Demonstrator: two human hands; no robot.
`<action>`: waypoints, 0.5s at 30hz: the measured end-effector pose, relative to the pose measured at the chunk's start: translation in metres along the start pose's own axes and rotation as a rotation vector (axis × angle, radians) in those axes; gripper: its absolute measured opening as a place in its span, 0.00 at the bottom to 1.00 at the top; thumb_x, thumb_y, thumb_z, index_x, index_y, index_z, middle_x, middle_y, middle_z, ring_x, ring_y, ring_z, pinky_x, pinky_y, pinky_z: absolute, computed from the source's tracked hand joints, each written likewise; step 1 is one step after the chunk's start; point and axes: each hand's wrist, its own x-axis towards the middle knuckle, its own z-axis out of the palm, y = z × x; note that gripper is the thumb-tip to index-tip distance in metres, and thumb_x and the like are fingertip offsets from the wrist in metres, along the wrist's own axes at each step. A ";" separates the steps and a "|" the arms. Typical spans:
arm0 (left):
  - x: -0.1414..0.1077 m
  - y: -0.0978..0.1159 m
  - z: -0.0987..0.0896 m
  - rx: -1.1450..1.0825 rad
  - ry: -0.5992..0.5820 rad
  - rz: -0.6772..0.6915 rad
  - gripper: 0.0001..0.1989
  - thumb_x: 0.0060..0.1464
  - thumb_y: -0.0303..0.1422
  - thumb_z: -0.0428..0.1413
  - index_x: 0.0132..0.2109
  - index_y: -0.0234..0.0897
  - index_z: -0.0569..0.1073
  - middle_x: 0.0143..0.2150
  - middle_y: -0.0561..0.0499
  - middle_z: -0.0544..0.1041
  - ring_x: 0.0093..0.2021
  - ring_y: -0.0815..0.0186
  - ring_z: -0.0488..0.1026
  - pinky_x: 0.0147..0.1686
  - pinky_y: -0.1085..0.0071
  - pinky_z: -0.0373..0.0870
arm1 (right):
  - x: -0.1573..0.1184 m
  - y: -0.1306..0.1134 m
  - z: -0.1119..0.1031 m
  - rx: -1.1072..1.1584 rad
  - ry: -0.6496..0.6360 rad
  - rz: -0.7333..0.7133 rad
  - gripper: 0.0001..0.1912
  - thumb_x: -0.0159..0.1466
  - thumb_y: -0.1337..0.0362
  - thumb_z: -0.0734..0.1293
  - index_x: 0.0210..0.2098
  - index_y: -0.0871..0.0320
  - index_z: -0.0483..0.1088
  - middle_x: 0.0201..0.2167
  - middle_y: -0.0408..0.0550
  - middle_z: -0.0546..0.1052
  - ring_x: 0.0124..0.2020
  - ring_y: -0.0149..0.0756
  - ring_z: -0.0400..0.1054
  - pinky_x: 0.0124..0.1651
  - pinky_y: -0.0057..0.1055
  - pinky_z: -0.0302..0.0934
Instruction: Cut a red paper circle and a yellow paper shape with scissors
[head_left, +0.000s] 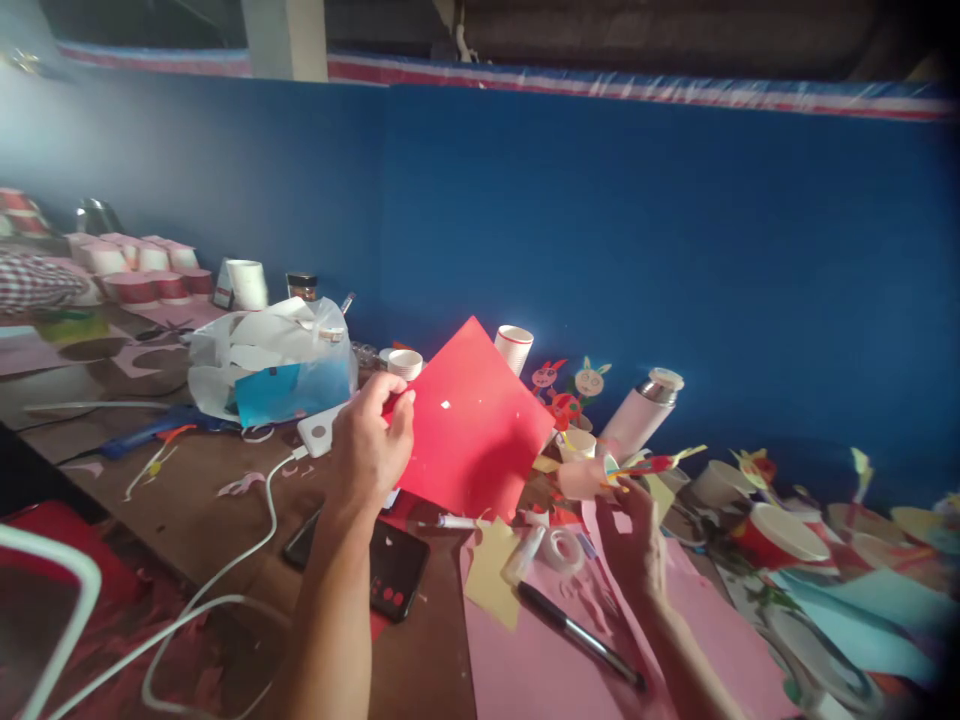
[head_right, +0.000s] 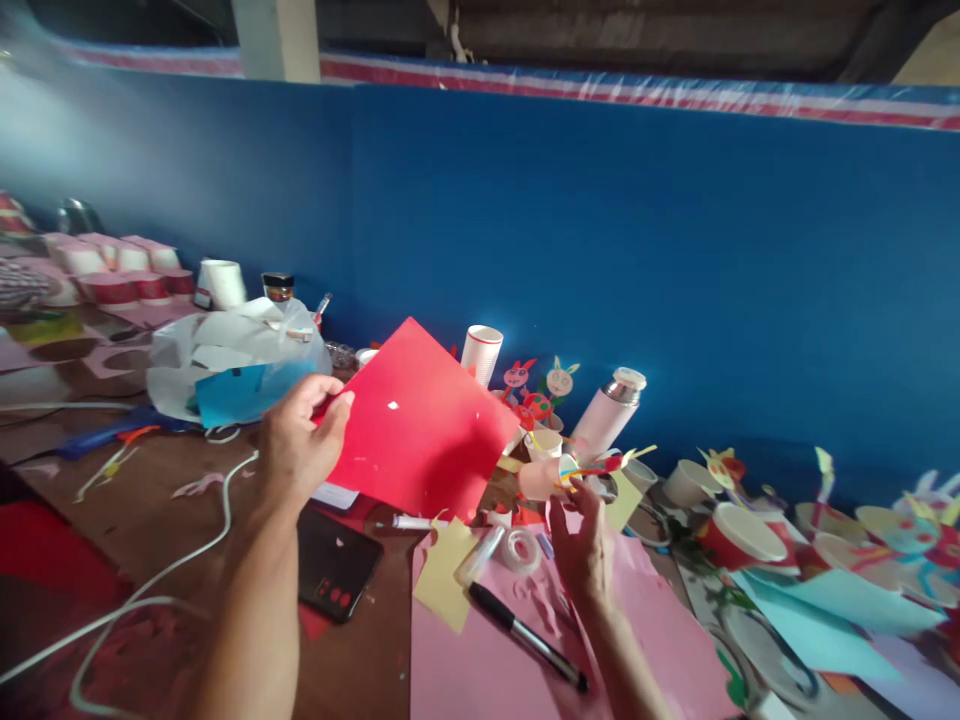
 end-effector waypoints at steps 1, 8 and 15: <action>0.001 0.000 0.000 -0.036 0.048 -0.013 0.02 0.52 0.30 0.52 0.33 0.38 0.68 0.29 0.53 0.74 0.30 0.67 0.71 0.32 0.73 0.64 | 0.001 -0.002 -0.001 0.002 -0.008 -0.021 0.19 0.61 0.60 0.63 0.50 0.60 0.61 0.37 0.53 0.74 0.30 0.36 0.72 0.28 0.31 0.67; 0.000 0.005 0.010 -0.305 0.373 -0.165 0.06 0.51 0.32 0.54 0.35 0.34 0.67 0.26 0.54 0.70 0.25 0.71 0.68 0.25 0.76 0.64 | 0.019 -0.011 0.000 -0.034 -0.098 -0.169 0.16 0.61 0.63 0.63 0.48 0.59 0.63 0.37 0.52 0.74 0.30 0.36 0.71 0.32 0.33 0.67; 0.003 -0.003 0.026 -0.628 0.588 -0.261 0.08 0.50 0.34 0.55 0.35 0.35 0.66 0.27 0.55 0.69 0.27 0.72 0.67 0.29 0.74 0.66 | 0.029 -0.035 0.025 -0.040 -0.227 -0.329 0.09 0.63 0.64 0.60 0.43 0.58 0.64 0.34 0.49 0.76 0.31 0.37 0.72 0.35 0.32 0.68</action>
